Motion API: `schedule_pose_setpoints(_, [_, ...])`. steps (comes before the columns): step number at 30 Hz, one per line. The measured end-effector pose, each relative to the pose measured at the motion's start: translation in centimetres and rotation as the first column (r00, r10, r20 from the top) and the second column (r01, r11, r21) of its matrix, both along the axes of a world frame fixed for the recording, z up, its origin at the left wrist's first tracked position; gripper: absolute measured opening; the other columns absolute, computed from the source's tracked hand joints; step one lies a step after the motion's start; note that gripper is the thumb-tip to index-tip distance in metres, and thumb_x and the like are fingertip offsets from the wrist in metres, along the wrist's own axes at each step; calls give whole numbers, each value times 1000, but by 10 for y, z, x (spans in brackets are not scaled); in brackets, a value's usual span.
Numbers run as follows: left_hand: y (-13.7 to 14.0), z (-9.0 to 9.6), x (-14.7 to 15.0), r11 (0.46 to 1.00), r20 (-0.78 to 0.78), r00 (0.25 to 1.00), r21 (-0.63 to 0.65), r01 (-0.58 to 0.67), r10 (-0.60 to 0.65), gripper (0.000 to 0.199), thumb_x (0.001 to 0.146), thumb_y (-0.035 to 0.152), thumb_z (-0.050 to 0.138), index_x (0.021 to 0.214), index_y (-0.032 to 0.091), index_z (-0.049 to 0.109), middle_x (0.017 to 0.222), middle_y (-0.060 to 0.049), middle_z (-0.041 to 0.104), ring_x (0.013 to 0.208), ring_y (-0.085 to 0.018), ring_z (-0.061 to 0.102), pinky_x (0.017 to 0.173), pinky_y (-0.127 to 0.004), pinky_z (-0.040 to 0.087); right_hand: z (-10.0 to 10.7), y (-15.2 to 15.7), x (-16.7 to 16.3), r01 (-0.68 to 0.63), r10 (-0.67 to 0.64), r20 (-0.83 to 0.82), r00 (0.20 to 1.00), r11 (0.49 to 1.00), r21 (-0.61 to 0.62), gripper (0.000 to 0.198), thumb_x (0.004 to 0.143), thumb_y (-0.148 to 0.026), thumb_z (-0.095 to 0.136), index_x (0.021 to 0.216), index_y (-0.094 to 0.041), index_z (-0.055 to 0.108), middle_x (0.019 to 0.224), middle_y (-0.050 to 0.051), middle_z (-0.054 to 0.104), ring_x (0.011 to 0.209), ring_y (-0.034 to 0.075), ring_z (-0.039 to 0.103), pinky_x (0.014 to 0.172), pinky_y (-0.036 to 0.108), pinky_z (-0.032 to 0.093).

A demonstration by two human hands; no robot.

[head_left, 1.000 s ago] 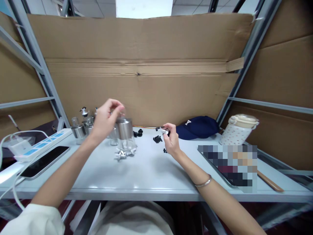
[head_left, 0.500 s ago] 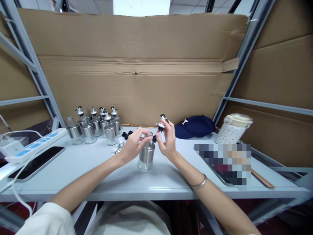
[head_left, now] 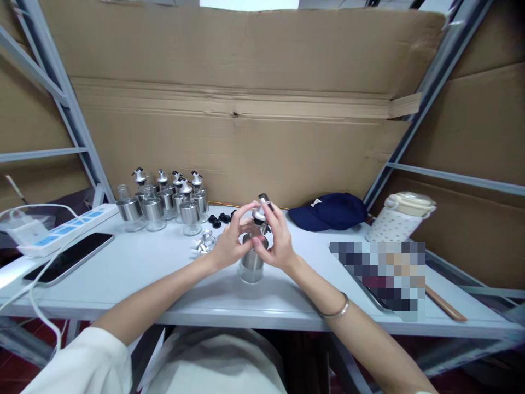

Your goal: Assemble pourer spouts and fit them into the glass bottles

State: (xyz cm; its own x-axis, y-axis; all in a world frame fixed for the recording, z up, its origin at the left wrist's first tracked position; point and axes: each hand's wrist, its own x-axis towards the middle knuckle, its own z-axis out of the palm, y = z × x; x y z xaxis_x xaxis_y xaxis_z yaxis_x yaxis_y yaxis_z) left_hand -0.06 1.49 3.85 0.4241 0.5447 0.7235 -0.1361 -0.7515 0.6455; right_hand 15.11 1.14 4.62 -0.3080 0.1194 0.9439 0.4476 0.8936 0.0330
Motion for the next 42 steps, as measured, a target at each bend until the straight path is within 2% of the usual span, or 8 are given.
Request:
schedule_pose_setpoints(3, [2,2,-2,999,-12,1000,25,22,-22,54,86,28,58,132,27,30,112,-9,57,89,-16,64,82,-30,50,0,2,0,-8,8,1,1000,1000,30,62,84,-25,49,142,-21,27,129,15,51,118,29,51,92,46,49])
schedule_pose_setpoints(6, [2,1,-3,998,-18,999,-58,30,-31,52,86,28,59,130,26,33,105,-7,60,94,-18,63,83,-31,49,-1,3,2,-37,36,-38,999,999,-17,52,86,-22,49,136,-23,37,118,12,58,107,25,57,87,42,51])
schedule_pose_setpoints(12, [5,-1,-4,967,-11,988,-209,146,-152,57,83,28,63,130,29,30,98,-5,61,96,-20,62,82,-33,49,1,2,3,-79,73,-56,996,991,-106,39,90,-22,45,129,-24,43,113,11,60,102,23,59,79,38,53])
schedule_pose_setpoints(23, [9,2,-2,934,145,957,-225,278,-251,40,78,21,69,105,25,40,103,-2,61,88,-13,64,77,-27,52,1,2,2,-118,106,-96,990,986,-121,27,92,-23,45,118,-24,52,106,9,64,94,20,61,73,35,53])
schedule_pose_setpoints(28, [8,2,-1,923,147,955,-254,289,-258,38,78,25,70,104,25,41,101,-2,63,90,-15,65,79,-29,51,-3,4,1,-99,88,-113,990,990,-98,25,90,-21,48,114,-24,54,103,9,66,93,20,63,72,35,55])
schedule_pose_setpoints(33, [6,-1,-2,945,138,971,-238,226,-198,36,78,29,70,103,23,45,98,-2,65,86,-13,66,76,-27,51,-5,5,0,-104,102,-100,990,994,-21,26,90,-16,48,114,-24,53,104,10,66,99,21,64,77,36,56])
schedule_pose_setpoints(38, [5,-2,-2,953,138,979,-243,180,-149,38,74,35,73,100,22,48,106,-3,65,84,-13,65,76,-26,51,-8,5,0,-48,53,-114,992,998,41,23,89,-15,50,109,-24,53,103,10,66,97,21,66,75,36,57])
schedule_pose_setpoints(42, [5,0,-3,949,136,980,-261,174,-143,38,73,38,73,96,21,48,98,-2,66,80,-12,66,74,-25,52,-10,5,-1,-5,10,-119,993,999,44,15,89,-17,50,102,-23,55,99,10,67,95,21,67,74,36,57])
